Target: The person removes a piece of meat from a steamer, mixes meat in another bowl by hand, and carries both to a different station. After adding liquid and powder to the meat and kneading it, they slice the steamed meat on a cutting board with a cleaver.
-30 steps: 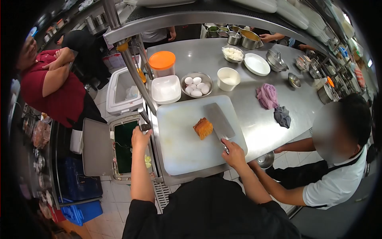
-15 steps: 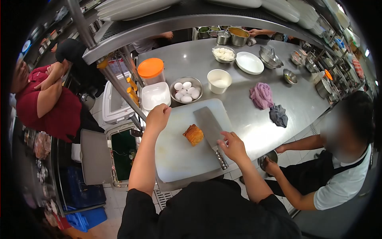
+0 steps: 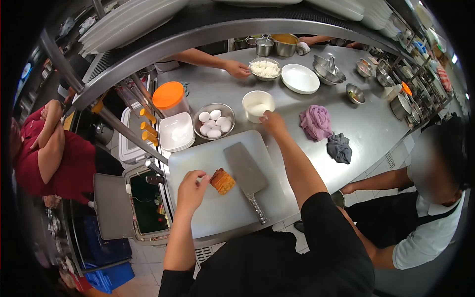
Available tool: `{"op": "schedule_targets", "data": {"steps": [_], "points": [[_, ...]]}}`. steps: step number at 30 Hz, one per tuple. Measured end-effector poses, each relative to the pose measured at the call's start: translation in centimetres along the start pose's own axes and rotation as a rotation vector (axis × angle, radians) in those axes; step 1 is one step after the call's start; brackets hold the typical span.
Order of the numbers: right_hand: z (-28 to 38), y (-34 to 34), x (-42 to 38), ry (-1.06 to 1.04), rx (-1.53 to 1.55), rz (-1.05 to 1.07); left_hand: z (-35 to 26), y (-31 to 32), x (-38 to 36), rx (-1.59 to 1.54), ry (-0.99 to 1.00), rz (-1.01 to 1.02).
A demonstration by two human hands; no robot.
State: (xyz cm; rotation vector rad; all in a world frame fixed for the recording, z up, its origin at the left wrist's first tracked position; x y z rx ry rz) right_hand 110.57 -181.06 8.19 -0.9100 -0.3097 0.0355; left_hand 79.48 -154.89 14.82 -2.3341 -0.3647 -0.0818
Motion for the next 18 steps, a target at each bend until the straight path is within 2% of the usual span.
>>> {"op": "schedule_targets", "data": {"steps": [2,4,6,9,11,13,14,15,16,17,18], "points": [[-1.5,-0.3,-1.2,0.034,0.029,-0.005,1.5,-1.6,-0.9,-0.002,-0.021,-0.045],[-1.4,-4.4,-5.2,0.035,0.075,-0.149,3.5,-3.5,-2.2,0.006,-0.130,-0.089],[-2.8,-6.4,-10.4,0.073,0.039,-0.143,4.5,-4.3,-2.9,0.027,-0.170,-0.093],[-4.6,-7.3,-17.0,0.158,-0.019,-0.085,2.9,-3.5,-1.9,-0.046,-0.073,-0.087],[-5.5,-7.3,-19.2,0.165,-0.041,-0.045,-0.8,-1.6,-0.3,0.009,0.111,-0.002],[-3.4,-9.2,-20.9,0.163,-0.043,-0.076,-3.9,0.7,1.0,0.215,0.448,-0.019],[-2.2,-9.9,-21.9,0.162,-0.042,-0.102,-4.4,1.5,1.5,0.212,0.453,-0.020],[-1.0,-9.7,-23.0,0.108,0.006,-0.102,-4.5,2.9,1.8,0.296,0.431,0.096],[0.5,-8.9,-24.3,0.077,0.097,-0.030,-4.3,3.8,1.9,0.382,0.407,0.212],[1.7,-7.5,-26.1,0.144,0.116,0.098,-4.4,3.4,1.9,0.383,0.410,0.207],[3.9,-6.5,-28.0,0.155,0.195,0.225,-3.8,2.9,2.0,0.357,0.315,0.267]]}}
Point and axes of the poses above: each hand's wrist, its own x-axis towards the middle knuckle, its own y-axis out of the palm, z = x × y, the point moved 6 cm from there along x, towards the middle knuckle, and after that the axes turned 3 degrees about x, right-handed, at the moved point
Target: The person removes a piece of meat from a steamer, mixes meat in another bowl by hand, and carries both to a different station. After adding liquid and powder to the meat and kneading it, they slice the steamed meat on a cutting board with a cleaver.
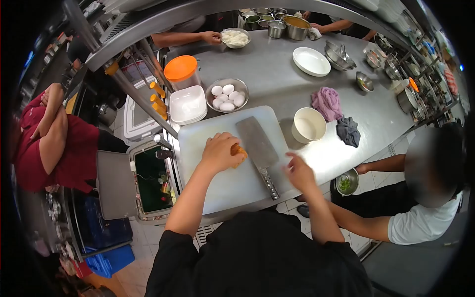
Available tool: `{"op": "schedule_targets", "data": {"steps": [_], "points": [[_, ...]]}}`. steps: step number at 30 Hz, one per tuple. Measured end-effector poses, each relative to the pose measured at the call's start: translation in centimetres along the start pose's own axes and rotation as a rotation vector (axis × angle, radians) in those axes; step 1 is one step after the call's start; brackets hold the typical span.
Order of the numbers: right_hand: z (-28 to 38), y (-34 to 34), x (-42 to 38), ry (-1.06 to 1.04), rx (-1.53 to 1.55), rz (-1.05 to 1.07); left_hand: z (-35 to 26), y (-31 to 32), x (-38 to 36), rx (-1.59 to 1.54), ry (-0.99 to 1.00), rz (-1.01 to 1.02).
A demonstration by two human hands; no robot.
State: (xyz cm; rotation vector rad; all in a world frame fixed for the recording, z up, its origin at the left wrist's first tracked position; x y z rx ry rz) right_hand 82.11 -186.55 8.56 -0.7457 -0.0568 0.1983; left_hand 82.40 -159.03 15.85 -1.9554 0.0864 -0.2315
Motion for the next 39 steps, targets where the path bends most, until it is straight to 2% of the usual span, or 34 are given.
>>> {"op": "schedule_targets", "data": {"steps": [1,2,4,5,7,8,10,12,14,15,16,17,18,19,21,22,24,27,31,33,35,39], "points": [[2.2,1.6,-1.5,-0.038,-0.095,0.115,0.9,-0.3,-0.3,-0.047,-0.078,0.067],[2.7,2.9,-2.3,-0.047,-0.092,0.111,2.0,-0.5,-1.0,-0.040,-0.079,0.059],[3.2,6.1,-3.3,-0.169,-0.282,0.166,5.8,-1.2,-4.0,-0.122,-0.107,-0.189],[3.0,6.9,-3.1,-0.180,-0.243,0.168,7.5,-0.7,-5.3,-0.115,-0.115,-0.196],[3.4,7.1,-2.5,-0.157,-0.248,0.177,11.2,0.9,-7.8,-0.246,-0.347,-0.130],[3.5,7.1,-2.2,-0.116,-0.254,0.181,11.7,1.6,-8.7,-0.244,-0.358,-0.140],[5.0,5.9,-1.7,-0.106,-0.248,0.199,12.0,2.8,-9.7,-0.600,-0.448,-0.215],[5.9,5.0,-1.9,-0.095,-0.247,0.219,11.3,3.6,-9.9,-0.565,-0.485,-0.230],[7.3,3.5,-2.8,-0.277,-0.018,0.073,9.7,4.3,-10.3,-0.563,-0.506,-0.262],[8.5,2.7,-3.3,-0.286,-0.022,0.078,8.7,4.2,-10.6,-0.580,-0.459,-0.269],[9.3,1.9,-3.9,-0.155,0.051,0.153,8.8,4.2,-10.9,-0.583,-0.463,-0.279],[9.3,1.7,-4.2,-0.022,0.123,0.225,9.3,4.9,-11.2,-0.715,-0.560,-0.218],[8.5,2.3,-4.1,-0.028,0.119,0.227,9.7,5.6,-11.5,-0.848,-0.655,-0.152],[6.7,3.5,-3.9,0.018,0.108,0.278,9.7,5.1,-11.3,-0.851,-0.656,-0.157],[5.4,4.4,-3.7,0.062,0.091,0.327,9.2,0.7,-10.4,-0.429,-0.364,-0.497],[5.8,4.2,-3.5,0.031,-0.028,0.311,9.6,0.5,-9.8,-0.431,-0.363,-0.504],[6.8,4.0,-3.3,-0.003,-0.152,0.294,9.0,1.6,-8.0,-0.554,-0.196,-0.261],[9.3,2.2,-3.2,-0.012,-0.194,0.282,8.5,1.9,-8.3,-0.474,-0.159,-0.254],[14.1,0.8,-3.8,-0.131,-0.200,0.363,9.3,2.4,-8.2,-0.460,-0.099,-0.319],[16.4,0.4,-3.7,-0.176,-0.227,0.397,9.8,2.6,-7.4,-0.478,-0.121,-0.225],[17.9,0.6,-3.8,-0.223,-0.334,0.497,9.9,2.5,-7.1,-0.497,-0.125,-0.205],[19.2,0.4,-3.5,-0.230,-0.393,0.525,10.1,2.4,-7.0,-0.512,-0.129,-0.163]]}}
Point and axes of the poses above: each hand's wrist, its own x-axis towards the middle knuckle, its own y-axis out of the palm, z = x × y, the point moved 6 cm from there along x, towards the middle knuckle, and after that the axes turned 3 degrees about x, right-handed, at the moved point
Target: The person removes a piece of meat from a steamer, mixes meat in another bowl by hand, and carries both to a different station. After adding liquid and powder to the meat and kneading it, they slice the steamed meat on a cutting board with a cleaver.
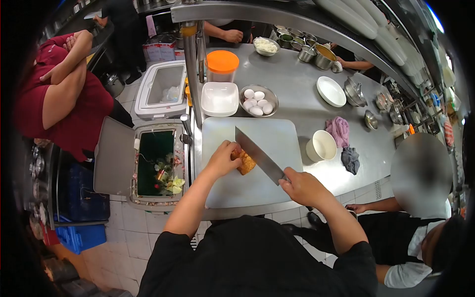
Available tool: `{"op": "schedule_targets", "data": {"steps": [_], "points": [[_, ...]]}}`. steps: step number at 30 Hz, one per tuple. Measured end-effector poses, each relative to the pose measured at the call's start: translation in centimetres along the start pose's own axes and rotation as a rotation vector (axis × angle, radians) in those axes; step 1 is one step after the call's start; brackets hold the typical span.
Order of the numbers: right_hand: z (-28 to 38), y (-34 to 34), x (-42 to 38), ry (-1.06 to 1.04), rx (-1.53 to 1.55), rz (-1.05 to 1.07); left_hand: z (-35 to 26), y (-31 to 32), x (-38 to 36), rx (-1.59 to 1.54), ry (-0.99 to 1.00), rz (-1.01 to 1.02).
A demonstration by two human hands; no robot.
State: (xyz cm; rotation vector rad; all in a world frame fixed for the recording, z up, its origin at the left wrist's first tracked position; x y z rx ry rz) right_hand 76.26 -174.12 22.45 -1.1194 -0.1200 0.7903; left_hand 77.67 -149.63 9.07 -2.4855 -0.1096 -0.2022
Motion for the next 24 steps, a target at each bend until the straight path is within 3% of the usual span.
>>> {"op": "schedule_targets", "data": {"steps": [6,9,11,16,19,21,24], "points": [[0.8,-1.2,0.9,-0.028,-0.065,0.089,-0.4,-0.1,-0.2,-0.019,-0.030,-0.013],[1.7,-2.0,2.5,-0.148,-0.106,0.065,-0.4,0.0,-0.3,0.009,-0.016,-0.030],[3.0,-2.2,4.0,0.101,-0.006,0.271,-0.5,0.1,-0.2,0.031,0.009,-0.051],[3.1,1.1,9.7,0.105,0.104,0.253,-1.3,0.0,-0.2,0.092,0.103,-0.082],[2.7,0.5,8.3,0.117,0.122,0.257,-1.6,0.0,-0.5,0.043,0.037,-0.081],[2.2,-0.8,5.8,0.115,0.081,0.292,-1.3,0.0,-0.5,0.027,-0.114,-0.065],[1.8,-0.9,3.8,0.136,0.086,0.340,-1.3,0.1,-0.4,0.018,-0.074,-0.047]]}}
Point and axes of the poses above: each hand's wrist, its own x-axis towards the middle knuckle, its own y-axis out of the palm, z = x × y, the point moved 6 cm from there along x, towards the middle knuckle, and after that the axes turned 3 degrees about x, right-handed, at the moved point
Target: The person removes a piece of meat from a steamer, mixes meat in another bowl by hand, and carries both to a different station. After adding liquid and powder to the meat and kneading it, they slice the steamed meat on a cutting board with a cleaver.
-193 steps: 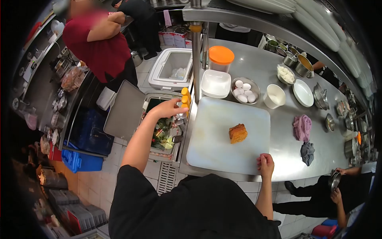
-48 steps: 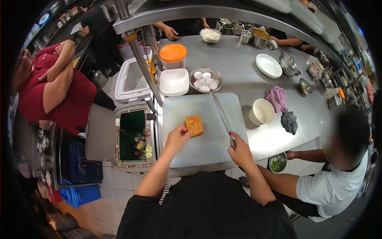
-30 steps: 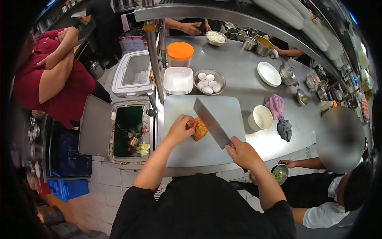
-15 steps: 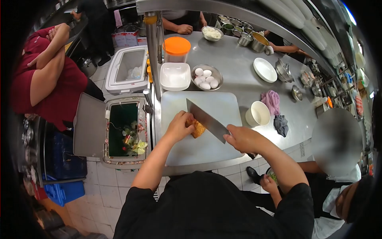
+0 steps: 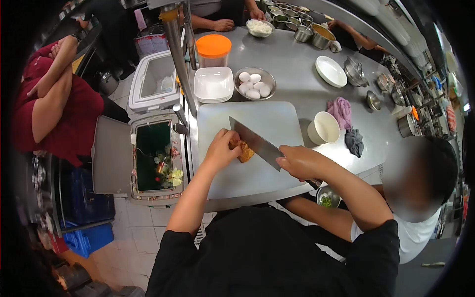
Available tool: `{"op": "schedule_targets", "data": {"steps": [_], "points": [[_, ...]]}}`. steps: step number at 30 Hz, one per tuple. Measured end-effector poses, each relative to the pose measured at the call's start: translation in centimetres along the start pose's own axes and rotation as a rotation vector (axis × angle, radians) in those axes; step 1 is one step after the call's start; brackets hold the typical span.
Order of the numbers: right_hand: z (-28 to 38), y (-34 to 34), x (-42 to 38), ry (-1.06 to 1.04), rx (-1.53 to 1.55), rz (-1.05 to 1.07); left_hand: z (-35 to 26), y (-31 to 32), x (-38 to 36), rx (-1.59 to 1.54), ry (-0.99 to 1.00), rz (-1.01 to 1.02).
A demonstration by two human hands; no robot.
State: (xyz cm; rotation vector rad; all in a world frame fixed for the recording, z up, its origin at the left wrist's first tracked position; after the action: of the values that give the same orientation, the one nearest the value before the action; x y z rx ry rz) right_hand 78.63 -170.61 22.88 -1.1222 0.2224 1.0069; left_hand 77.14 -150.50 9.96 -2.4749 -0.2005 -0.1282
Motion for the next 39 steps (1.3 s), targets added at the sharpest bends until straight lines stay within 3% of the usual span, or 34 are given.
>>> {"op": "schedule_targets", "data": {"steps": [3,5,10,14,16,17,19,20,23,27,29,31,32,35,39], "points": [[-2.3,3.8,4.6,-0.003,0.040,-0.051,0.8,0.4,0.2,-0.032,0.006,-0.011],[-3.8,6.2,8.9,-0.130,-0.024,-0.322,0.6,0.3,0.4,-0.025,0.035,-0.014],[-4.9,7.9,7.9,-0.116,0.081,-0.360,-1.9,-0.9,1.0,0.054,0.106,-0.013],[-5.4,8.5,7.9,-0.123,0.113,-0.371,-11.3,-7.3,4.6,0.107,0.446,-0.340],[-5.5,8.7,8.3,-0.105,0.095,-0.375,-16.2,-9.0,6.6,0.087,0.512,-0.336],[-5.6,8.6,8.4,-0.089,0.073,-0.385,-15.7,-7.9,7.8,0.088,0.510,-0.335],[-5.6,8.4,8.5,-0.107,0.069,-0.384,-12.6,-3.0,9.6,0.429,0.721,-0.360],[-5.5,8.5,8.5,-0.125,0.067,-0.377,-6.1,1.9,9.6,0.683,0.518,-0.049],[-5.3,8.2,8.9,-0.156,0.022,-0.407,-4.4,2.9,9.7,0.664,0.370,0.117],[-5.7,8.4,9.1,-0.168,0.025,-0.388,-4.7,1.6,8.2,0.563,0.504,-0.034],[-5.9,8.2,9.4,-0.138,0.054,-0.348,-4.6,-2.3,4.8,0.248,0.444,-0.304],[-5.5,6.3,8.4,-0.084,0.173,-0.252,-2.7,-2.9,1.0,0.119,0.317,-0.388],[-5.7,6.2,8.0,-0.023,0.272,-0.144,-1.9,-2.4,-0.3,0.121,0.315,-0.386],[-6.7,6.1,8.7,-0.014,0.312,-0.127,0.1,-0.3,-1.6,0.061,0.253,-0.290],[-6.6,7.7,8.9,-0.092,0.172,-0.241,1.2,0.8,-1.7,-0.023,0.146,-0.224]]}}
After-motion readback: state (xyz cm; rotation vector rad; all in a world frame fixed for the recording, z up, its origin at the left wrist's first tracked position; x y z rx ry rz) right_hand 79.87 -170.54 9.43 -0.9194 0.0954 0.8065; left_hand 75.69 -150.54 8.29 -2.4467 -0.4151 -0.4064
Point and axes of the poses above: each hand's wrist, its own x-axis towards the middle knuckle, its own y-axis out of the palm, z = x × y, the point moved 6 cm from there along x, towards the middle knuckle, and after that the axes turned 3 degrees about x, right-handed, at the moved point
